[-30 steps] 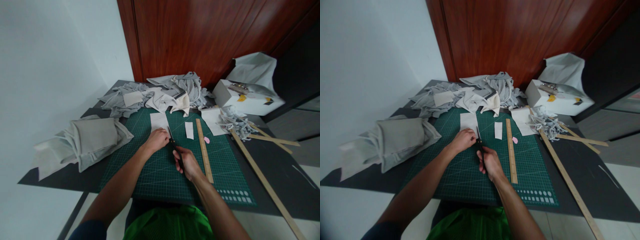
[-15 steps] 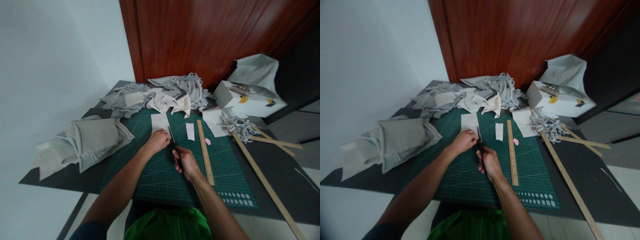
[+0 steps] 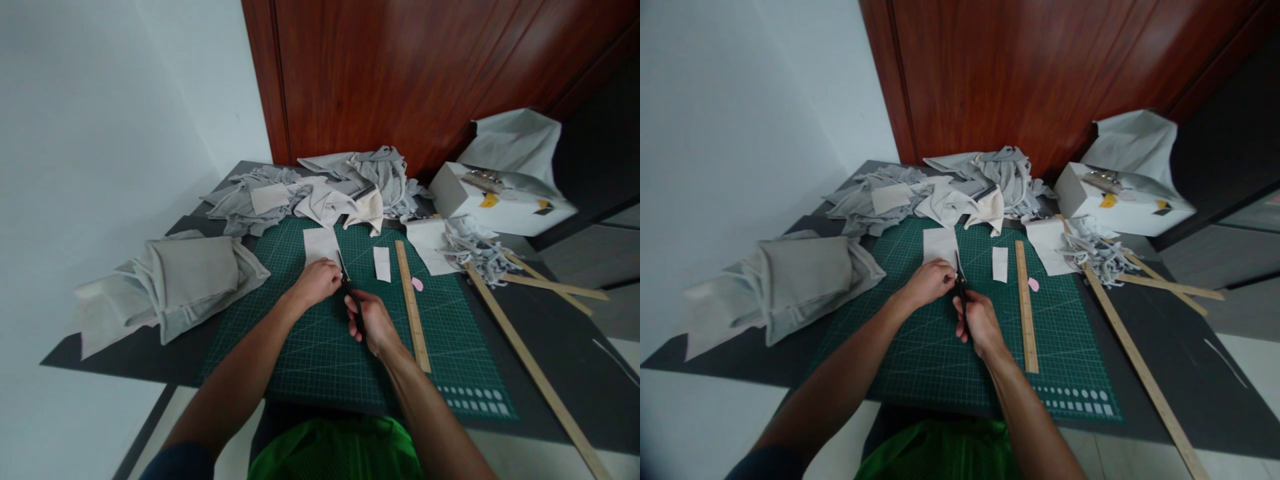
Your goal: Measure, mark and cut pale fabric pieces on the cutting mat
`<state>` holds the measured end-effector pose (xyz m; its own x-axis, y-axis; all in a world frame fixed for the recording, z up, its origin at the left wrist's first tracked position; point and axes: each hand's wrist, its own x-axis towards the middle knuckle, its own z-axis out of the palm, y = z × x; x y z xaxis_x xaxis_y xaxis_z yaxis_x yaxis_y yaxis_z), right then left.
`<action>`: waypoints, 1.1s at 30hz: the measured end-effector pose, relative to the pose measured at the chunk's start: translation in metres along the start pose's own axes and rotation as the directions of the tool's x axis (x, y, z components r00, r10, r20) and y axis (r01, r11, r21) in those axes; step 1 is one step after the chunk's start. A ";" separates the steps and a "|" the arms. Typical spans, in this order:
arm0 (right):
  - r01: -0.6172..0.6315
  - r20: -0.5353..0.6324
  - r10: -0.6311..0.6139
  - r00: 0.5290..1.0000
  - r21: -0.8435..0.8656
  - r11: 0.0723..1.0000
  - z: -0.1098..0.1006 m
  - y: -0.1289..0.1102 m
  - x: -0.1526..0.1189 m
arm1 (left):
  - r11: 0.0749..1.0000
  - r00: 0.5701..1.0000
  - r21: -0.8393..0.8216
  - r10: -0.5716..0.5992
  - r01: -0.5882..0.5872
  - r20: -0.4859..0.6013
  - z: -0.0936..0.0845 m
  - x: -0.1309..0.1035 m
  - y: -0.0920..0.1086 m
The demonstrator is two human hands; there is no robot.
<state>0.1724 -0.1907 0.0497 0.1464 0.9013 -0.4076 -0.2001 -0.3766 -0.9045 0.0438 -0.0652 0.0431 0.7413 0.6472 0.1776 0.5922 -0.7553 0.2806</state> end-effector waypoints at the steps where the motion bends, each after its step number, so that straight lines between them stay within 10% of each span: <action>1: -0.001 0.007 0.001 1.000 0.009 1.000 0.000 0.000 0.001 | 1.000 1.000 -0.008 -0.004 0.004 -0.001 0.000 0.000 0.000; 33: 0.014 -0.012 -0.015 1.000 -0.035 0.999 0.001 -0.011 0.019 | 0.969 0.999 -0.245 -0.015 0.025 0.044 -0.001 0.000 -0.007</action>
<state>0.1760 -0.1697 0.0518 0.1609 0.9041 -0.3958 -0.1642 -0.3710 -0.9140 0.0395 -0.0600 0.0425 0.7456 0.6533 0.1316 0.5154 -0.6904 0.5076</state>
